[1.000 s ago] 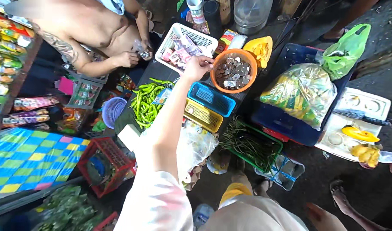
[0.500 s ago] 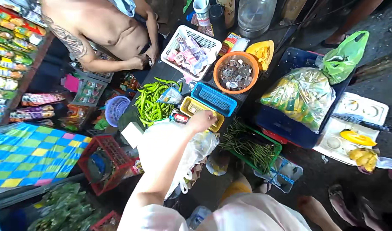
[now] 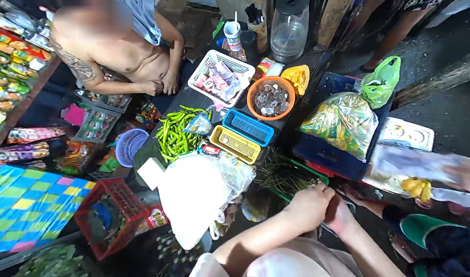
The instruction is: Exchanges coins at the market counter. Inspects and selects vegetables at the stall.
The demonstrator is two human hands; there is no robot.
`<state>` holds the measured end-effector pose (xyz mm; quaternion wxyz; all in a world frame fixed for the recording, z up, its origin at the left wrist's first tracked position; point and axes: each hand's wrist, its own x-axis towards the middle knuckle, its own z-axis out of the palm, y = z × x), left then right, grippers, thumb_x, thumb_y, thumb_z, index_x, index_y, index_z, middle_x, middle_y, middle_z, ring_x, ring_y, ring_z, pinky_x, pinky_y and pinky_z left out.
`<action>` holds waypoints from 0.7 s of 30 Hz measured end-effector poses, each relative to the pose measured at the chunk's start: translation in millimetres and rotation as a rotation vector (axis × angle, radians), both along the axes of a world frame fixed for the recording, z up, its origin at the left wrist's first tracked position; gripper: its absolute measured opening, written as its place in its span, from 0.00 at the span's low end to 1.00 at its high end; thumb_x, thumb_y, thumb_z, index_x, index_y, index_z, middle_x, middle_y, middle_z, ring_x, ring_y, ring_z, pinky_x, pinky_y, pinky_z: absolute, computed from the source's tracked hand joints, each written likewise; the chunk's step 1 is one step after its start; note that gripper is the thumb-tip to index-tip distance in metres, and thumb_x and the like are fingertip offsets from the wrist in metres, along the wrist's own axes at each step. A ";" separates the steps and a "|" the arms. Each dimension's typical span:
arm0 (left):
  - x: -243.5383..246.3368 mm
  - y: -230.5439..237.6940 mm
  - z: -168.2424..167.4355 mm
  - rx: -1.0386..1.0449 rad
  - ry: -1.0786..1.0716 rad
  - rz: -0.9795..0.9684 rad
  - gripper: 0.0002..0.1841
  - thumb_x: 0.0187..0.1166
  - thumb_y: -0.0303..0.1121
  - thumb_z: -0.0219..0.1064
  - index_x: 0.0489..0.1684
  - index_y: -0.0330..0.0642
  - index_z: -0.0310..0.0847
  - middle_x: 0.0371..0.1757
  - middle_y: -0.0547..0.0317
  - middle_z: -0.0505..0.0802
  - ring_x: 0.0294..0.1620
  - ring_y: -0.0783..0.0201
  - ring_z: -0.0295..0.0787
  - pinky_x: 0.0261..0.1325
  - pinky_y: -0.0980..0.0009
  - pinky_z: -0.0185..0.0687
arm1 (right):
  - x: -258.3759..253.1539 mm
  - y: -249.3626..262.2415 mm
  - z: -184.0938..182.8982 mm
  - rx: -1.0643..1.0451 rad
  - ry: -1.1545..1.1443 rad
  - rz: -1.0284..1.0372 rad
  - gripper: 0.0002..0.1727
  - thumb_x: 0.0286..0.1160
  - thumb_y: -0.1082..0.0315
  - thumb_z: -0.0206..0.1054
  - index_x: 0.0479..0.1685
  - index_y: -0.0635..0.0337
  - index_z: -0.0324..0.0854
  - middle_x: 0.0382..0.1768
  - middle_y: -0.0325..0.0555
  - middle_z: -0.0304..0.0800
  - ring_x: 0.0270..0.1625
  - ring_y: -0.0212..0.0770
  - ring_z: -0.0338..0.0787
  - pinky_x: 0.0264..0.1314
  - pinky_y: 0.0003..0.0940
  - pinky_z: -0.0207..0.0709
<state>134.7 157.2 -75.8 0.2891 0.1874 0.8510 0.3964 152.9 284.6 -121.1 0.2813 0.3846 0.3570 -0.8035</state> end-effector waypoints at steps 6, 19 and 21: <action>-66.4 -66.2 21.3 -0.339 -0.053 0.188 0.17 0.88 0.40 0.59 0.59 0.38 0.88 0.61 0.43 0.92 0.69 0.45 0.86 0.72 0.44 0.78 | 26.3 34.9 -17.2 0.217 0.165 0.294 0.30 0.95 0.59 0.43 0.10 0.46 0.63 0.07 0.26 0.59 0.08 0.23 0.56 0.12 0.19 0.50; -197.6 -146.3 12.2 -0.597 0.023 0.533 0.17 0.78 0.31 0.68 0.61 0.30 0.83 0.64 0.30 0.87 0.68 0.32 0.83 0.65 0.32 0.78 | -23.9 -25.7 177.2 0.771 0.008 1.199 0.21 0.91 0.79 0.45 0.75 0.84 0.69 0.71 0.77 0.78 0.73 0.56 0.82 0.79 0.38 0.67; -220.5 -142.4 -24.3 -0.508 0.145 0.504 0.27 0.75 0.27 0.71 0.76 0.38 0.78 0.78 0.36 0.80 0.79 0.34 0.75 0.74 0.34 0.74 | 33.5 29.1 64.0 0.853 0.312 1.111 0.20 0.91 0.73 0.51 0.67 0.82 0.77 0.58 0.78 0.86 0.59 0.62 0.89 0.68 0.52 0.77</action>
